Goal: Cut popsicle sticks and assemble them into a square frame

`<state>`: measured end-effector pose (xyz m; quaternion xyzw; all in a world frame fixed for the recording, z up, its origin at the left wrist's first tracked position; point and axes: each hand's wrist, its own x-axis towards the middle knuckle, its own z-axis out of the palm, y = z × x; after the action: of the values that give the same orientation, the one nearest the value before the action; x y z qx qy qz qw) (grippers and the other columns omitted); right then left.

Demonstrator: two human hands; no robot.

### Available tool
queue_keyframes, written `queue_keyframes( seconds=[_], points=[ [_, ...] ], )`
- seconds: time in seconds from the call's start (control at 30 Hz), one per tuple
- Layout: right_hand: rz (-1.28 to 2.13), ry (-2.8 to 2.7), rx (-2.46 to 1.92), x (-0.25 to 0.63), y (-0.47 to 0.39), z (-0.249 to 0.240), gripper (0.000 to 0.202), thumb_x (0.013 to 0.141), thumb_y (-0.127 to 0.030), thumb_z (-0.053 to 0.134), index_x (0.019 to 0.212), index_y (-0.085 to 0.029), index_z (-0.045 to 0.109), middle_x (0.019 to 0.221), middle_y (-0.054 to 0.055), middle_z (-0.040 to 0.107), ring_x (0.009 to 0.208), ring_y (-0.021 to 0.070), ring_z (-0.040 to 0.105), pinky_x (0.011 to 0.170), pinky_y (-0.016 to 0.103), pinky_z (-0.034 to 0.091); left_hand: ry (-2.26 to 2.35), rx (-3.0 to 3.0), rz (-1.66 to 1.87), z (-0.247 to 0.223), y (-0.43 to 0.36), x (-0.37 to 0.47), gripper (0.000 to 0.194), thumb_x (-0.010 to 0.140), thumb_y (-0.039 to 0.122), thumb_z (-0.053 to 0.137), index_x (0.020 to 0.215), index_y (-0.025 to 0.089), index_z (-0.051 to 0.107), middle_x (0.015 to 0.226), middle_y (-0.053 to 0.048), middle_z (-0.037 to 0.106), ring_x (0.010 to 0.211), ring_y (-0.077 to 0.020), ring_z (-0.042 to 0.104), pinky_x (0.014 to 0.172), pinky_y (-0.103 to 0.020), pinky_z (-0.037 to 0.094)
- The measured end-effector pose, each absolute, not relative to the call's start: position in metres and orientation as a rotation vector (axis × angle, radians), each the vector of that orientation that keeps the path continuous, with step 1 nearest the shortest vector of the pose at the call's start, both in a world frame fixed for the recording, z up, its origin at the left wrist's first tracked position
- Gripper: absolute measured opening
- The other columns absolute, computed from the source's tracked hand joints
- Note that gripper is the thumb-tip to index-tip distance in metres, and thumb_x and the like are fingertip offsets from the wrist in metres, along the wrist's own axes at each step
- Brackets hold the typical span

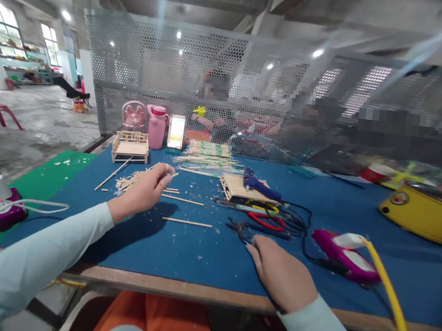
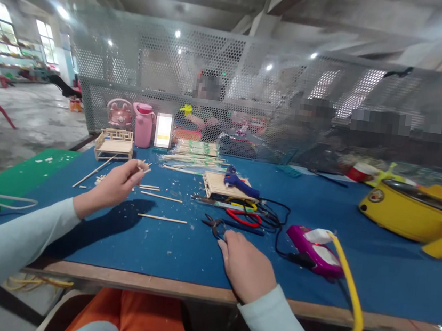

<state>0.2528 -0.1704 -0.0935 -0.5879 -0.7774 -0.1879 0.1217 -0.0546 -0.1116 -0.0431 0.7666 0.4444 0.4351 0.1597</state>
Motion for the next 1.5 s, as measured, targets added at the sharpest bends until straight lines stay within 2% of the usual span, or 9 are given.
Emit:
queue_keyframes(
  seconds=[0.17,0.37,0.47,0.63,0.8,1.03,1.17,1.33,1.5],
  points=[
    [-0.252,-1.957,-1.589,0.230,-0.161,-0.047,0.022,0.085,-0.033,0.036,0.070,-0.021,0.047,0.055,0.001,0.051,0.047,0.0161,0.050,0.046,0.027,0.031,1.284,1.707,1.270,-0.038,-0.098,-0.032,0.022,0.085,0.029,0.039,0.082,0.015,0.055,0.066,0.001,0.050,0.053,-0.0089,0.040,0.051,-0.021,0.032],
    [0.888,-1.527,-1.083,0.171,-0.128,0.013,0.033,0.076,-0.049,0.054,0.068,-0.023,0.036,0.047,-0.010,0.032,0.034,0.0058,0.028,0.032,0.018,0.023,0.895,1.498,1.274,-0.026,-0.105,-0.006,0.031,0.082,0.044,0.046,0.083,0.015,0.057,0.076,-0.001,0.057,0.059,-0.0080,0.047,0.054,-0.019,0.037],
    [1.165,-1.434,-0.946,0.150,-0.107,0.007,0.035,0.068,-0.045,0.065,0.068,-0.023,0.038,0.043,-0.013,0.029,0.032,0.0039,0.022,0.029,0.016,0.017,0.836,1.428,1.345,-0.027,-0.109,-0.002,0.036,0.080,0.053,0.045,0.085,0.017,0.051,0.075,0.000,0.058,0.054,-0.0080,0.050,0.051,-0.020,0.039],
    [1.296,-1.154,-0.718,0.130,-0.099,-0.021,0.027,0.062,-0.029,0.069,0.070,-0.021,0.045,0.057,-0.008,0.046,0.043,0.0046,0.040,0.034,0.014,0.028,1.029,1.504,1.619,-0.038,-0.107,0.003,0.031,0.088,0.048,0.036,0.077,0.019,0.043,0.060,0.005,0.049,0.042,-0.0056,0.038,0.042,-0.018,0.030],
    [1.592,-1.217,-0.550,0.117,-0.113,-0.036,0.028,0.060,-0.020,0.059,0.087,-0.024,0.055,0.087,0.001,0.062,0.080,0.0163,0.059,0.064,0.029,0.050,1.048,1.677,1.657,-0.045,-0.113,0.011,0.029,0.088,0.041,0.039,0.071,0.018,0.045,0.061,0.004,0.046,0.056,-0.0078,0.044,0.054,-0.019,0.037],
    [1.539,-1.339,-0.420,0.138,-0.103,-0.026,0.049,0.060,-0.012,0.050,0.106,-0.027,0.050,0.119,0.002,0.058,0.108,0.0204,0.053,0.087,0.043,0.045,0.949,1.401,1.484,-0.034,-0.116,-0.007,0.041,0.079,0.052,0.049,0.095,0.016,0.057,0.064,0.001,0.057,0.050,-0.0085,0.052,0.043,-0.018,0.037],
    [1.556,-1.357,-0.407,0.152,-0.101,-0.019,0.054,0.057,-0.014,0.048,0.109,-0.028,0.047,0.122,0.003,0.056,0.109,0.0227,0.054,0.090,0.051,0.041,0.937,1.354,1.410,-0.036,-0.106,-0.017,0.042,0.075,0.054,0.052,0.091,0.015,0.058,0.049,0.007,0.044,0.035,-0.0035,0.033,0.035,-0.016,0.023],
    [1.652,-1.358,-0.334,0.150,-0.109,-0.015,0.057,0.053,-0.017,0.044,0.110,-0.025,0.047,0.118,0.006,0.058,0.111,0.0241,0.053,0.094,0.053,0.038,0.917,1.431,1.381,-0.044,-0.103,-0.013,0.040,0.073,0.054,0.055,0.068,0.016,0.049,0.046,0.008,0.038,0.038,-0.0035,0.029,0.036,-0.017,0.022],
    [1.644,-1.387,-0.436,0.156,-0.104,-0.017,0.061,0.052,-0.010,0.042,0.111,-0.026,0.046,0.130,0.004,0.051,0.123,0.0201,0.042,0.096,0.050,0.039,0.861,1.146,1.496,-0.036,-0.105,-0.017,0.043,0.079,0.058,0.042,0.087,0.017,0.050,0.054,0.008,0.035,0.037,-0.0037,0.021,0.035,-0.017,0.014]
  ],
)
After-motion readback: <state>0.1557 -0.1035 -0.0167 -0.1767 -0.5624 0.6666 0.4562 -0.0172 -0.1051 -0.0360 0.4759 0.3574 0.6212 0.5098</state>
